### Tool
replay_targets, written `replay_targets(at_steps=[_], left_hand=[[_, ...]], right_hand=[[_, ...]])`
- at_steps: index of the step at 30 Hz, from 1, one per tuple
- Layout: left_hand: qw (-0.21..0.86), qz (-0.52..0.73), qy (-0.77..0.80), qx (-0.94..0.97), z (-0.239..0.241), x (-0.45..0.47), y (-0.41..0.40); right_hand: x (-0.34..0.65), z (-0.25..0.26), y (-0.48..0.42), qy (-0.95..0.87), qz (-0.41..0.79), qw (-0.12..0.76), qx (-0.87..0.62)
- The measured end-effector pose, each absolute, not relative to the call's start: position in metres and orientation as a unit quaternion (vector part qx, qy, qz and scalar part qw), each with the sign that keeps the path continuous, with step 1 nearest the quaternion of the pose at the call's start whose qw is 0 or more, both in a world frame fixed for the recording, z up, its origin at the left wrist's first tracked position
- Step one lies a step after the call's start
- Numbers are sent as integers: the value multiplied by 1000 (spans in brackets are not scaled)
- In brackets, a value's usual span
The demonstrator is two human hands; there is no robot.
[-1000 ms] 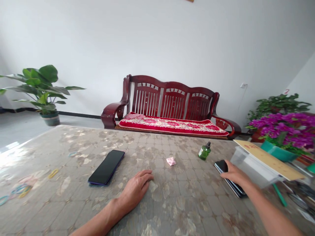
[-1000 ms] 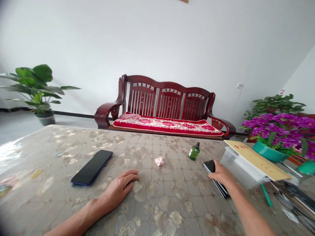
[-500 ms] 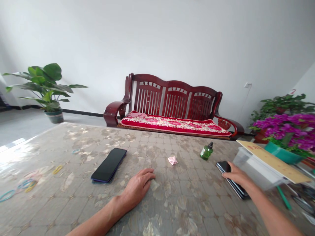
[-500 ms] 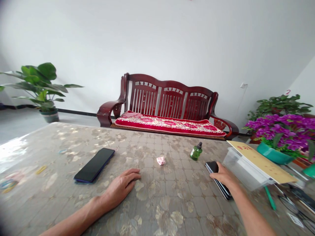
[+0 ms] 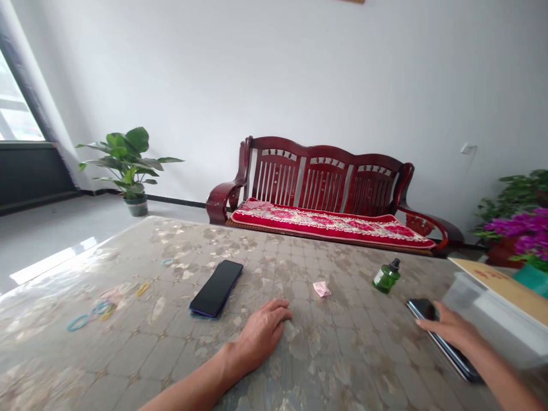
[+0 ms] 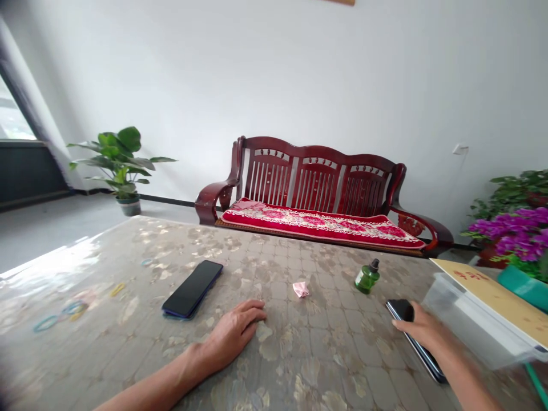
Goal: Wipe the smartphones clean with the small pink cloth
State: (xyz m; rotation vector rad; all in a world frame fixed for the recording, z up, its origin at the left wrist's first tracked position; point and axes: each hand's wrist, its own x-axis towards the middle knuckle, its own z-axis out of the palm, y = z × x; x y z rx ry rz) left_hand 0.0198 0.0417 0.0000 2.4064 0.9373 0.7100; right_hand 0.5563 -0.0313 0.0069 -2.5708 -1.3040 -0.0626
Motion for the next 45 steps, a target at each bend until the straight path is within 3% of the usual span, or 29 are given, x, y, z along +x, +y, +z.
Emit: replay_targets(at_steps=[2,4,8,13,21,32,45], left_hand=[[231,259,345,872,0,21,41],[234,263,350,868,0,22,40],[212,284,363,862,-1,22,41],[106,275,411,863,12,11,53],[-17,168,615,770,52,-25,79],[17,-10,698,716,58,-54,100],[6,-4,716,698,51,-60,107]], right_hand=[[522,14,-30,-440,-92,105,-887],[473,18,-25,-513,-115,137,-839],[368,18,-1,-607,6,237,-758],[300,13,42,-603,49,264,-751],[278,9,60,-586,58,196,-784],[264,-4,49,-613,49,331,-715],[265,-7,47,-632,51,395,-665]])
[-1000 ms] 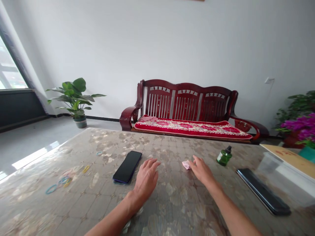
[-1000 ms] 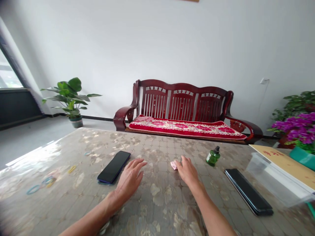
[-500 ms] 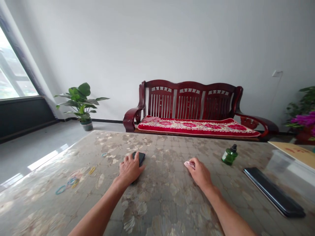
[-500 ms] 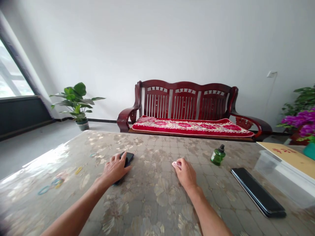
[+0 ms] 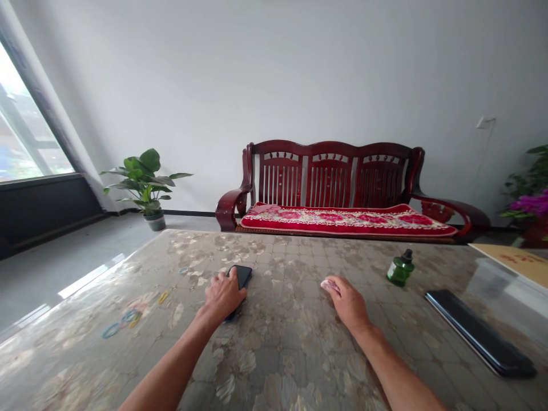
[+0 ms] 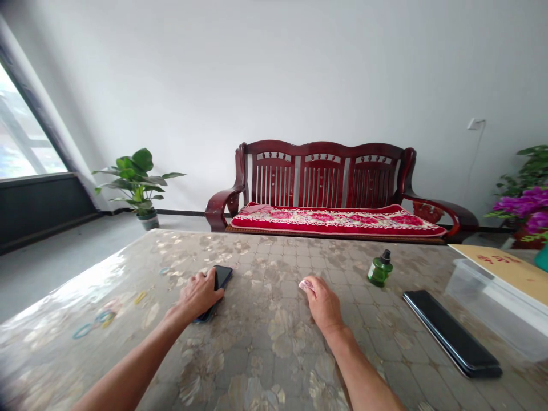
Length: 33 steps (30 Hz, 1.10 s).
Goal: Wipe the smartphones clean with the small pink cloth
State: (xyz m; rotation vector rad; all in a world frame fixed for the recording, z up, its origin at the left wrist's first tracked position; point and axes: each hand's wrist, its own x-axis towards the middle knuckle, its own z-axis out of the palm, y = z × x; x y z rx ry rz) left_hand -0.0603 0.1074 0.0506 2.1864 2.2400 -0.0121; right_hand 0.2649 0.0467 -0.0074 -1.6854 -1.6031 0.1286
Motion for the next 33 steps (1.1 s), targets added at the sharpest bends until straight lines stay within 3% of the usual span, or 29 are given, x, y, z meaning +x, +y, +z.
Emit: replay_targets(at_steps=[17,33], left_hand=[[-64,5,710,702,53,-43,94],[-5,37,638,769,46,42,70]], right_hand=[[269,-7,51,-599,73,451,-658],[273,-7,54,-548,120,494,-664]])
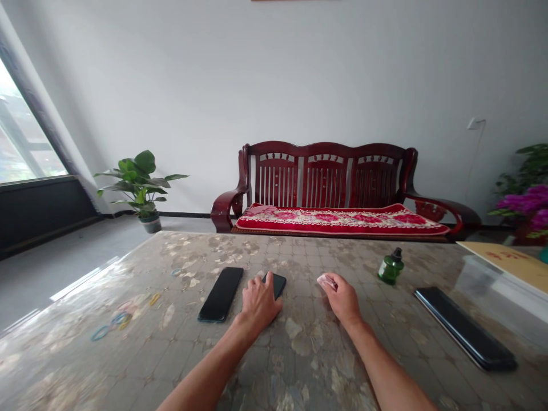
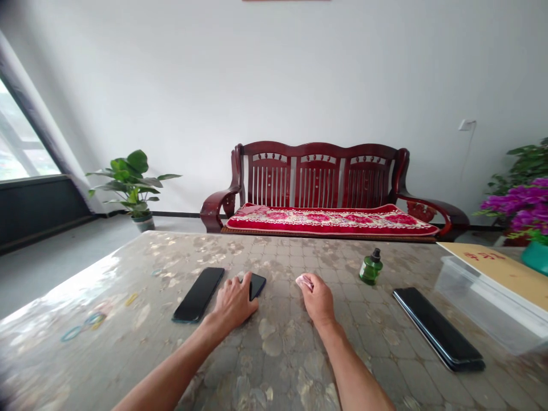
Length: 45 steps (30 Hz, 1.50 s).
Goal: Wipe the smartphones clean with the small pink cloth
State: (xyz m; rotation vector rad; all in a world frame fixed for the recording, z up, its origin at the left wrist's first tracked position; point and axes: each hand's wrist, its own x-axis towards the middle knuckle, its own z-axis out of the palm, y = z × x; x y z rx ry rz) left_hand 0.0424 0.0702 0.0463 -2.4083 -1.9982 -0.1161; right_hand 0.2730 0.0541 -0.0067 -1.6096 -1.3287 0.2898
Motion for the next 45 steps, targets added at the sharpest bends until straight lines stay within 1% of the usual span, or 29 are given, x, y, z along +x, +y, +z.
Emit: replay_targets(at_steps=[9,15,21,24,28,30,34,39,45], left_hand=[[-21,-63,-634,-770,39,81,62],[-24,-68,-637,-768,39,90,55],[-54,-61,-615,-785,45,89,49],[-100,-68,-560,-820,49,72,48],[-216,-102,-433,-869,47,36,49],[-243,-98,-396,-880,41,20,50],[-253,-95,-357,-894,31,3,51],[-268,-132,-357,-885,21,-2,51],[-257,-150,-324,-898,14,2,56]], right_hand=[[275,-10,56,-540,118,500,-667],[274,-8,56,-537,126,503,-665],[275,-9,57,-533,129,506,-665],[276,-9,57,-530,132,508,-665],[277,-9,58,-528,136,512,-664],[277,-9,58,-528,137,515,-661],[278,-9,58,-525,133,519,-661],[277,-7,57,-524,117,515,-669],[268,-3,51,-594,49,480,-644]])
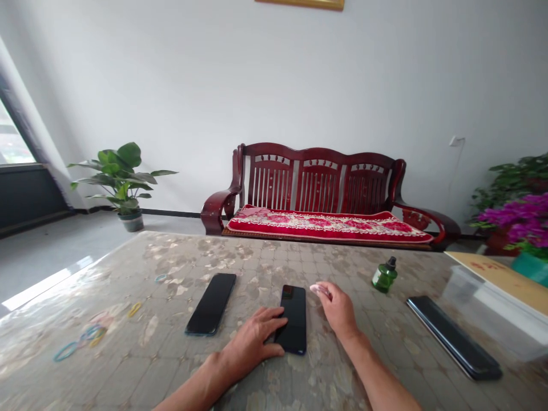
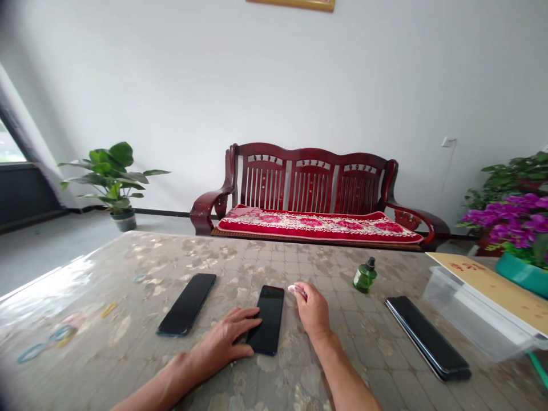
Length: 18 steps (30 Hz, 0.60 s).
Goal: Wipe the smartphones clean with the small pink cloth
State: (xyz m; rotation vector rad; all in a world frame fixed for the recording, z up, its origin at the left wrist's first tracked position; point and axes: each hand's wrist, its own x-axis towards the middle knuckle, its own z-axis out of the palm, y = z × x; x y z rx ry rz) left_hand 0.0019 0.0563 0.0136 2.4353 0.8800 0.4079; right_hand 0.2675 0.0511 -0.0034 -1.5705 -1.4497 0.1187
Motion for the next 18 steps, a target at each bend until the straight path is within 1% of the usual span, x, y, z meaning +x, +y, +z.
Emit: replay_targets(at_steps=[7,13,18], left_hand=[[236,167,288,913,6,10,59],[230,173,276,917,6,10,59],[230,167,255,924,16,9,57]], right_hand=[[252,-1,49,-699,-18,437,-565],[242,2,50,-760,-22,354,-545],[239,9,42,-787,-31,320,-527]])
